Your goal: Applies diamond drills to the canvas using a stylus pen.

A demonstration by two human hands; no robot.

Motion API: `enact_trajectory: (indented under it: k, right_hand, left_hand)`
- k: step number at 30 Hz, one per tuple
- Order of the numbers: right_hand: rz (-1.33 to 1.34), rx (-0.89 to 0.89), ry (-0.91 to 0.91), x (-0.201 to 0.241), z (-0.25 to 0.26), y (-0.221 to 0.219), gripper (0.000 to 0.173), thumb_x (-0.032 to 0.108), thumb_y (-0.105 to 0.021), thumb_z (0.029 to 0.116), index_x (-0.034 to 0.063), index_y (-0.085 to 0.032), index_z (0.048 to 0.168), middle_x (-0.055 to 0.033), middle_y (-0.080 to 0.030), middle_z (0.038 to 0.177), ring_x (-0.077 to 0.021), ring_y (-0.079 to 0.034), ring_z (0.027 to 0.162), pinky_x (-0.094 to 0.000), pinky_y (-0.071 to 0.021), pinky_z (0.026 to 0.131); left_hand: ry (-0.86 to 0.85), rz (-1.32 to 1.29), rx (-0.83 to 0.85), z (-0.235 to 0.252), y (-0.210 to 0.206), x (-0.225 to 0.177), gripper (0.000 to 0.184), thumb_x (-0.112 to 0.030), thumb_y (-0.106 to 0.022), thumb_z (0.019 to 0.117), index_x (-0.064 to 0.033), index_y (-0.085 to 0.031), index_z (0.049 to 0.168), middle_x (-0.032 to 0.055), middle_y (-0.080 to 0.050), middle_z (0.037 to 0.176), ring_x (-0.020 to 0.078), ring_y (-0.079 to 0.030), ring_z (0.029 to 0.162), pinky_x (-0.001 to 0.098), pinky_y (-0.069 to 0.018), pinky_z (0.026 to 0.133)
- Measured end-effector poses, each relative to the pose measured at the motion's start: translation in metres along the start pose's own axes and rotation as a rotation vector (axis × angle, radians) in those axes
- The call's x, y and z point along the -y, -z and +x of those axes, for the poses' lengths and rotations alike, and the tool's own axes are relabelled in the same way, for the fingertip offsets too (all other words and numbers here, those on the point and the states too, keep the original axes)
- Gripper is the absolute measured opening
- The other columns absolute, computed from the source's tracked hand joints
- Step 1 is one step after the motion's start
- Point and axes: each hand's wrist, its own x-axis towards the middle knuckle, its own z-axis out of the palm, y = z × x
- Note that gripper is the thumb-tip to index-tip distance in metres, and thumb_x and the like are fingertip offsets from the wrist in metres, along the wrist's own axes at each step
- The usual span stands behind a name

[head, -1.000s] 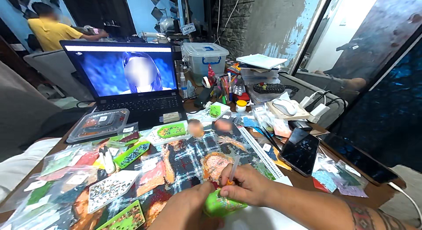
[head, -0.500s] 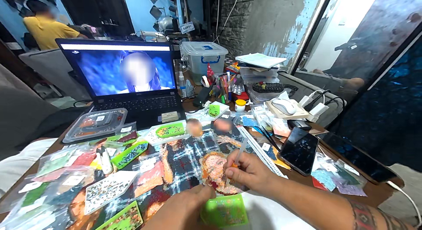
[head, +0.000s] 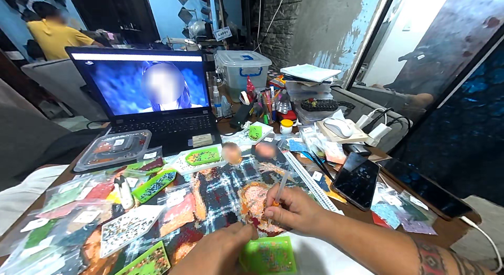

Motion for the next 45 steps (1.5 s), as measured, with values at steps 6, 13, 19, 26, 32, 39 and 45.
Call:
enact_trajectory:
  k: [6, 13, 19, 26, 32, 39, 45]
  right_hand:
    - [0.004, 0.011, 0.013, -0.001, 0.000, -0.002, 0.027, 0.026, -0.057, 0.1056, -0.0009, -0.060, 0.101, -0.0006, -0.054, 0.072, 0.0013, -0.048, 0.062, -0.0146, -0.0409, 0.059]
    - [-0.004, 0.012, 0.027, -0.001, 0.001, -0.003, 0.027, 0.025, -0.057, 0.1057, -0.0017, -0.060, 0.101, -0.0022, -0.055, 0.073, 0.0004, -0.050, 0.063, -0.0151, -0.0428, 0.060]
    - [-0.026, 0.021, 0.040, -0.001, 0.001, -0.003, 0.027, 0.024, -0.057, 0.1056, -0.0022, -0.061, 0.102, -0.0034, -0.056, 0.072, -0.0008, -0.051, 0.063, -0.0160, -0.0441, 0.060]
    - [-0.132, 0.052, 0.097, 0.003, 0.001, -0.003, 0.029, 0.026, -0.055, 0.1067, -0.0026, -0.061, 0.105, -0.0088, -0.059, 0.074, -0.0078, -0.055, 0.065, -0.0207, -0.0476, 0.062]
    - [-0.219, 0.049, 0.151, 0.006, 0.000, -0.006, 0.027, 0.024, -0.054, 0.1070, -0.0023, -0.060, 0.105, -0.0130, -0.062, 0.079, -0.0141, -0.061, 0.070, -0.0250, -0.0522, 0.067]
    - [-0.057, -0.089, 0.171, 0.005, -0.002, -0.013, 0.031, 0.028, -0.054, 0.1072, -0.0018, -0.059, 0.103, -0.0070, -0.060, 0.076, -0.0023, -0.055, 0.065, -0.0159, -0.0470, 0.062]
    - [-0.053, 0.000, 0.206, 0.004, -0.001, -0.018, 0.031, 0.028, -0.053, 0.1074, -0.0028, -0.058, 0.105, -0.0109, -0.062, 0.079, -0.0066, -0.056, 0.065, -0.0184, -0.0475, 0.061]
  left_hand:
    - [0.014, -0.003, 0.012, 0.000, 0.000, -0.001, 0.043, -0.026, -0.079, 0.0893, -0.0036, -0.066, 0.123, 0.0180, -0.068, 0.111, 0.0339, -0.069, 0.095, 0.0543, -0.0565, 0.082]
    - [0.013, 0.002, 0.008, 0.000, 0.000, -0.001, 0.044, -0.027, -0.080, 0.0889, -0.0035, -0.066, 0.123, 0.0180, -0.068, 0.112, 0.0340, -0.069, 0.097, 0.0545, -0.0567, 0.083]
    - [0.019, -0.008, 0.009, 0.000, 0.000, -0.001, 0.044, -0.026, -0.080, 0.0885, -0.0033, -0.066, 0.123, 0.0183, -0.068, 0.111, 0.0348, -0.069, 0.097, 0.0550, -0.0564, 0.083]
    - [0.037, -0.010, 0.022, 0.001, 0.001, -0.003, 0.044, -0.027, -0.080, 0.0887, -0.0028, -0.066, 0.123, 0.0190, -0.068, 0.112, 0.0353, -0.069, 0.098, 0.0557, -0.0561, 0.084]
    - [0.064, 0.004, 0.018, 0.001, 0.001, -0.005, 0.046, -0.030, -0.080, 0.0888, -0.0013, -0.065, 0.122, 0.0189, -0.069, 0.109, 0.0354, -0.069, 0.095, 0.0567, -0.0560, 0.083]
    - [0.160, 0.038, -0.009, 0.004, 0.001, -0.014, 0.052, -0.036, -0.080, 0.0885, 0.0009, -0.063, 0.122, 0.0211, -0.070, 0.105, 0.0386, -0.070, 0.095, 0.0594, -0.0556, 0.083]
    - [0.179, 0.069, -0.024, 0.006, -0.001, -0.016, 0.052, -0.038, -0.078, 0.0896, 0.0020, -0.062, 0.119, 0.0209, -0.069, 0.101, 0.0390, -0.070, 0.094, 0.0595, -0.0555, 0.081]
